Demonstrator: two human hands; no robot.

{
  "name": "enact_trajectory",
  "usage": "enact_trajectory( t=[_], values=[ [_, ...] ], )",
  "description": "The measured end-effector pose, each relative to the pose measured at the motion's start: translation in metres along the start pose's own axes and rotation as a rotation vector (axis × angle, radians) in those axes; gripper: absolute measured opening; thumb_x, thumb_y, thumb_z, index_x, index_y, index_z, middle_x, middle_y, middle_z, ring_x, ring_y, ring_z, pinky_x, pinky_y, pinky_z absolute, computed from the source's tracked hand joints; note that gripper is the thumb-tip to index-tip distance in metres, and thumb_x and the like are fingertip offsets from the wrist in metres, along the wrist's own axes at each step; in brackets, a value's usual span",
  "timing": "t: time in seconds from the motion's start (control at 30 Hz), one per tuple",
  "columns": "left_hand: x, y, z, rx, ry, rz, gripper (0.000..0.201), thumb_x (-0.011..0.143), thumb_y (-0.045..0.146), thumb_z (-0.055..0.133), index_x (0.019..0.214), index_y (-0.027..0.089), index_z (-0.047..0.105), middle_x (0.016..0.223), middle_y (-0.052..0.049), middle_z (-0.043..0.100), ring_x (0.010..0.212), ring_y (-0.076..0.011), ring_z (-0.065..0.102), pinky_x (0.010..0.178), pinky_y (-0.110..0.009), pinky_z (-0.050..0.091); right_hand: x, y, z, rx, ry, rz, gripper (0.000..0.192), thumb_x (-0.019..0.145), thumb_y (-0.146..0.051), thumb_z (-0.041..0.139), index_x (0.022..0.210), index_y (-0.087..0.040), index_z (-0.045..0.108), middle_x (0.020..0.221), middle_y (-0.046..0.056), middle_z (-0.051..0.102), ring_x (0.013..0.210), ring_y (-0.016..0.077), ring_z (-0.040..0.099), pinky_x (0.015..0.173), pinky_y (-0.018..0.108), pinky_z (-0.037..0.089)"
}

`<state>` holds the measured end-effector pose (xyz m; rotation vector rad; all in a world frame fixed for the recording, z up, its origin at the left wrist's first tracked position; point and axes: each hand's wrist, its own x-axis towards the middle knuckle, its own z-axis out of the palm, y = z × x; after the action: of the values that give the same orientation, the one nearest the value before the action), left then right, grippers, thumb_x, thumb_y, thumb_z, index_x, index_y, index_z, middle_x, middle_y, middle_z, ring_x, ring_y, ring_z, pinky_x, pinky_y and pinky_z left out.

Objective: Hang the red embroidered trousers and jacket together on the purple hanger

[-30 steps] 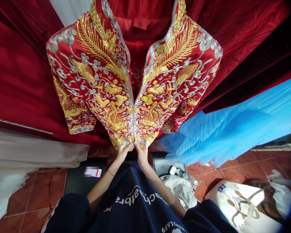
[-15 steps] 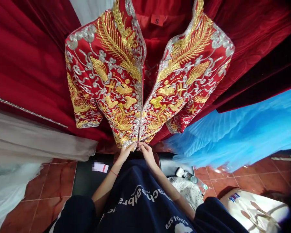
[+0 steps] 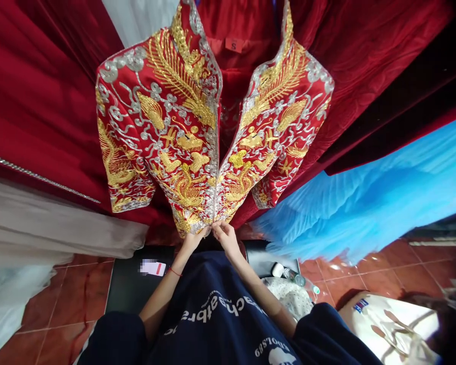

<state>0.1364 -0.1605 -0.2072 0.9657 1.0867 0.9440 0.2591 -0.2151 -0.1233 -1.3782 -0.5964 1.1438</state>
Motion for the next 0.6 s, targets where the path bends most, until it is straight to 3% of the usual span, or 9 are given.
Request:
enact_trajectory(
  t=[0.13,0.23,0.33,0.43,0.5,0.6],
  values=[
    [0.004,-0.005,0.002,0.069,-0.070,-0.004,0.044,0.063,0.030,0.088,0.103,0.021,0.071,0.120,-0.008,0.071,0.132,-0.0282,0.055,0.120,-0.042,0.031,-0.001,-0.018,0.004,0.089,0.023,-0.003,0.043,0.071,-0.060,0.073,0.066,-0.020,0.057,0.050,-0.008,0.040,0.041,0.0059,0.028,0.041,0.022,0.022],
    [0.000,-0.012,-0.004,0.118,-0.134,-0.044,0.045,0.063,0.031,0.087,0.104,0.023,0.071,0.118,-0.007,0.072,0.126,-0.0267,0.058,0.116,-0.040,0.035,0.003,-0.048,0.008,0.123,0.027,-0.042,0.039,0.075,-0.057,0.072,0.074,-0.019,0.062,0.055,-0.007,0.048,0.040,0.0051,0.031,0.040,0.022,0.023],
    [-0.012,-0.017,-0.018,0.159,-0.264,-0.121,0.025,0.061,0.032,0.088,0.078,0.022,0.074,0.081,-0.003,0.075,0.094,-0.0247,0.069,0.100,-0.038,0.047,0.012,-0.087,0.012,0.118,-0.014,-0.135,0.035,0.078,-0.053,0.073,0.076,-0.019,0.064,0.062,-0.005,0.056,0.040,0.0051,0.038,0.040,0.022,0.028],
    [-0.022,-0.020,-0.028,0.155,-0.372,-0.186,0.024,0.055,0.032,0.090,0.061,0.021,0.069,0.053,0.002,0.062,0.066,-0.0198,0.065,0.084,-0.036,0.053,0.020,-0.118,0.015,0.091,-0.070,-0.231,0.032,0.080,-0.050,0.072,0.075,-0.019,0.063,0.064,-0.004,0.060,0.038,0.0055,0.042,0.039,0.022,0.031],
    [-0.022,-0.018,-0.027,0.113,-0.389,-0.196,0.026,0.053,0.031,0.092,0.064,0.020,0.070,0.058,0.001,0.065,0.070,-0.0209,0.067,0.085,-0.037,0.053,0.023,-0.125,0.016,0.070,-0.114,-0.240,0.030,0.080,-0.048,0.072,0.074,-0.019,0.064,0.061,-0.004,0.060,0.037,0.0059,0.043,0.038,0.022,0.032],
    [-0.009,-0.014,-0.011,-0.009,-0.356,-0.170,0.040,0.050,0.033,0.094,0.083,0.021,0.075,0.092,-0.007,0.076,0.098,-0.0273,0.070,0.099,-0.041,0.050,0.023,-0.114,0.016,0.057,-0.169,-0.187,0.027,0.078,-0.044,0.072,0.072,-0.019,0.065,0.058,-0.004,0.059,0.036,0.0064,0.044,0.038,0.021,0.033]
  ],
)
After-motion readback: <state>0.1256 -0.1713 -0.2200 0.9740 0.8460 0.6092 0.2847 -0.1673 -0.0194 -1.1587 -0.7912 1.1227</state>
